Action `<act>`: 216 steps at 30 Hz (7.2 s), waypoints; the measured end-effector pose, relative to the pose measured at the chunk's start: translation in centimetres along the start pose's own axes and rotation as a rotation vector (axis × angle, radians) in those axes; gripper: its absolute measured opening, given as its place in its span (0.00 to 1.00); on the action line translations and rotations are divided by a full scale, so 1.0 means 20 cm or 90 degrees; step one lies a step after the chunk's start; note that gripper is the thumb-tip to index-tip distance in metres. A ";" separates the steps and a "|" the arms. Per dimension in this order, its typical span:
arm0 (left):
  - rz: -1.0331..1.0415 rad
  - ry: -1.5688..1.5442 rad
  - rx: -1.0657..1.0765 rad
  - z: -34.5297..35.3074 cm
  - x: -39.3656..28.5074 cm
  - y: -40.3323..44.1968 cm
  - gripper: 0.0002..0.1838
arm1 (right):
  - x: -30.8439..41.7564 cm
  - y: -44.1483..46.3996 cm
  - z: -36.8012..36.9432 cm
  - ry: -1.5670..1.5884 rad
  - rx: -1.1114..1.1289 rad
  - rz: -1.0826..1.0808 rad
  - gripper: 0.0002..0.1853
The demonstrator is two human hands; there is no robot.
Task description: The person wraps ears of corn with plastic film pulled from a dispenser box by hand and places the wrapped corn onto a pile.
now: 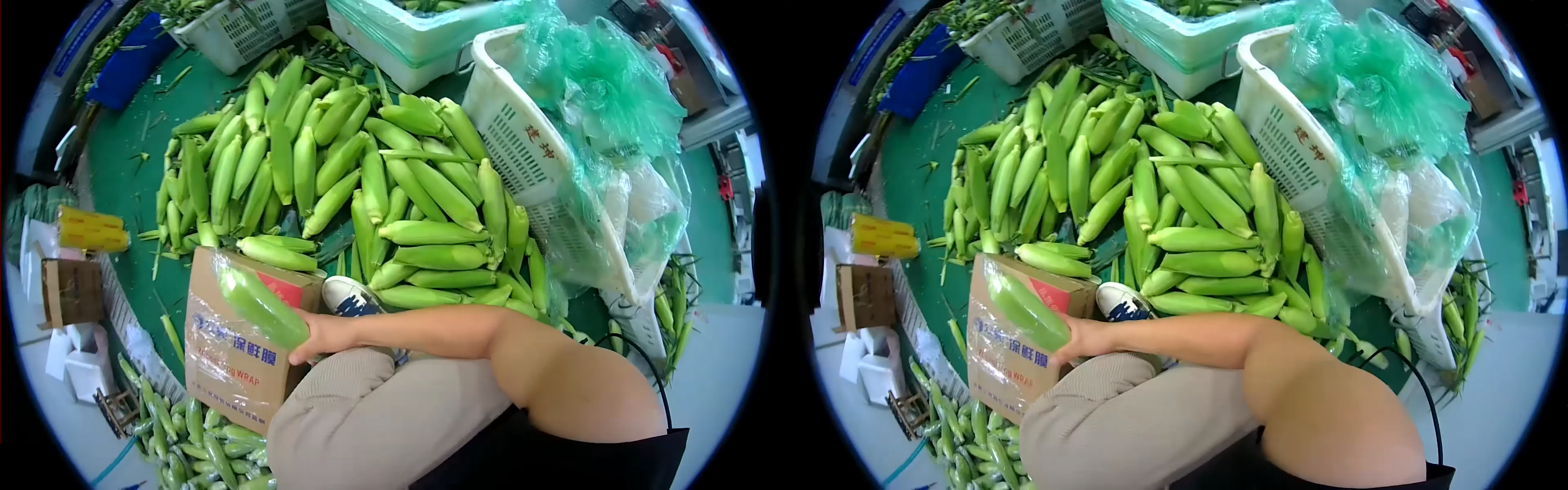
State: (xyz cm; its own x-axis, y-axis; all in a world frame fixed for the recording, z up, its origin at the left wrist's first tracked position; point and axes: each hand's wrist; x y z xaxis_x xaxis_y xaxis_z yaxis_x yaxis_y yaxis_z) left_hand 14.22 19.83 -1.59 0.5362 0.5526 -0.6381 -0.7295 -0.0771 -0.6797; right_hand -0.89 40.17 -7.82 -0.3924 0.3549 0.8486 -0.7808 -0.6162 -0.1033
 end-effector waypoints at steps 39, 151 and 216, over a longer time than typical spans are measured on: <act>0.630 -0.278 -0.078 0.06 -0.44 -0.04 0.26 | 0.25 0.29 0.51 -0.265 0.488 0.156 0.27; 0.545 0.213 -0.753 -0.82 -0.29 0.39 0.07 | 0.14 1.18 0.44 -1.015 0.425 -0.312 0.34; 0.350 -0.434 -0.101 -0.16 -0.36 0.39 0.42 | -0.11 0.66 0.62 0.034 0.144 0.172 0.58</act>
State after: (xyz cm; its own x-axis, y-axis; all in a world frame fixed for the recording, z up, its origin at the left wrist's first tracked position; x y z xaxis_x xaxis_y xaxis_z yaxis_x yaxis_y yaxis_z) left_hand 6.05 12.56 -3.59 -0.2780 0.7736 -0.5695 -0.7152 -0.5625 -0.4148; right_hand -4.36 22.49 -4.63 -0.6002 0.1901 0.7769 -0.5199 -0.8309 -0.1983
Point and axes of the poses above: each hand's wrist, its own y-axis towards the middle knuckle, its own z-axis out of the palm, x = y × z, and after that the axes turned 6 degrees about -x, right-handed
